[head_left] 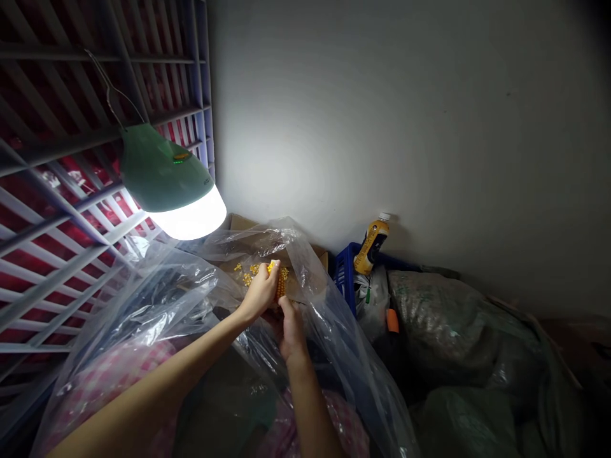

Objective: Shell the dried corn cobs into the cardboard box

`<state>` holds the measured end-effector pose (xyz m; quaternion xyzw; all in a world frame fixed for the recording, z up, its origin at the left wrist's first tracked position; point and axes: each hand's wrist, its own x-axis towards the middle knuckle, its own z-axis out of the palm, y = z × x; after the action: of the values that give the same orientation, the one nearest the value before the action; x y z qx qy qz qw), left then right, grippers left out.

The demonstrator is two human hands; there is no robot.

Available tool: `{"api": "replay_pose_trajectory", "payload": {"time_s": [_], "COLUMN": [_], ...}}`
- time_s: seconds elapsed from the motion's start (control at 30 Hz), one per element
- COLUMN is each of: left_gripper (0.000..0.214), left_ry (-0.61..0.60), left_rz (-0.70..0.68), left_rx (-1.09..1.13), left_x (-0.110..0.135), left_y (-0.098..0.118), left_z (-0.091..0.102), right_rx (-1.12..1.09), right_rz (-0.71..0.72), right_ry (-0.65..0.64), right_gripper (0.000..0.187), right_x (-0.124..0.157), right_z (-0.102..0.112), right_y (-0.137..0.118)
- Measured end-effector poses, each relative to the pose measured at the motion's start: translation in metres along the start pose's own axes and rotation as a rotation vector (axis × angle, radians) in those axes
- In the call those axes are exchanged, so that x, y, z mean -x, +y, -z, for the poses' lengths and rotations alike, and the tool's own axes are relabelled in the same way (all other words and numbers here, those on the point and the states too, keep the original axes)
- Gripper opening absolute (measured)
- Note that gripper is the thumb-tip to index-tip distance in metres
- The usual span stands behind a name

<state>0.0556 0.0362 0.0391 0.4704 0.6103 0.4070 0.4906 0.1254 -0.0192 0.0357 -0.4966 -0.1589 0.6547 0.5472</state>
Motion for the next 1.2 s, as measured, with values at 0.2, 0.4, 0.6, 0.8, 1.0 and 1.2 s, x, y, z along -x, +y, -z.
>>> {"api": "replay_pose_trajectory", "payload": {"time_s": [0.2, 0.4, 0.6, 0.8, 1.0, 1.2], "left_gripper": [0.039, 0.034, 0.036, 0.036, 0.037, 0.036], "left_ry": [0.04, 0.019, -0.029, -0.003, -0.012, 0.006], "left_rz": [0.117, 0.092, 0.013, 0.096, 0.104, 0.078], "left_rx": [0.045, 0.08, 0.024, 0.062, 0.061, -0.002], "left_x": [-0.005, -0.004, -0.002, 0.0, -0.002, -0.002], "left_y": [0.002, 0.003, 0.004, 0.009, 0.014, 0.01], "left_z": [0.003, 0.004, 0.001, 0.0, 0.005, 0.004], "right_rx": [-0.036, -0.039, 0.014, -0.02, -0.19, -0.16], "right_rz": [-0.019, -0.02, -0.01, 0.006, -0.115, -0.11], "right_ry": [-0.012, -0.001, -0.004, 0.004, -0.027, 0.012], "right_gripper": [0.008, 0.009, 0.007, 0.008, 0.009, 0.009], "right_x": [0.002, 0.002, -0.002, 0.001, 0.007, 0.003], "right_z": [0.001, 0.002, 0.003, 0.002, 0.0, -0.004], "right_y": [0.002, -0.004, -0.003, 0.004, -0.003, -0.003]}}
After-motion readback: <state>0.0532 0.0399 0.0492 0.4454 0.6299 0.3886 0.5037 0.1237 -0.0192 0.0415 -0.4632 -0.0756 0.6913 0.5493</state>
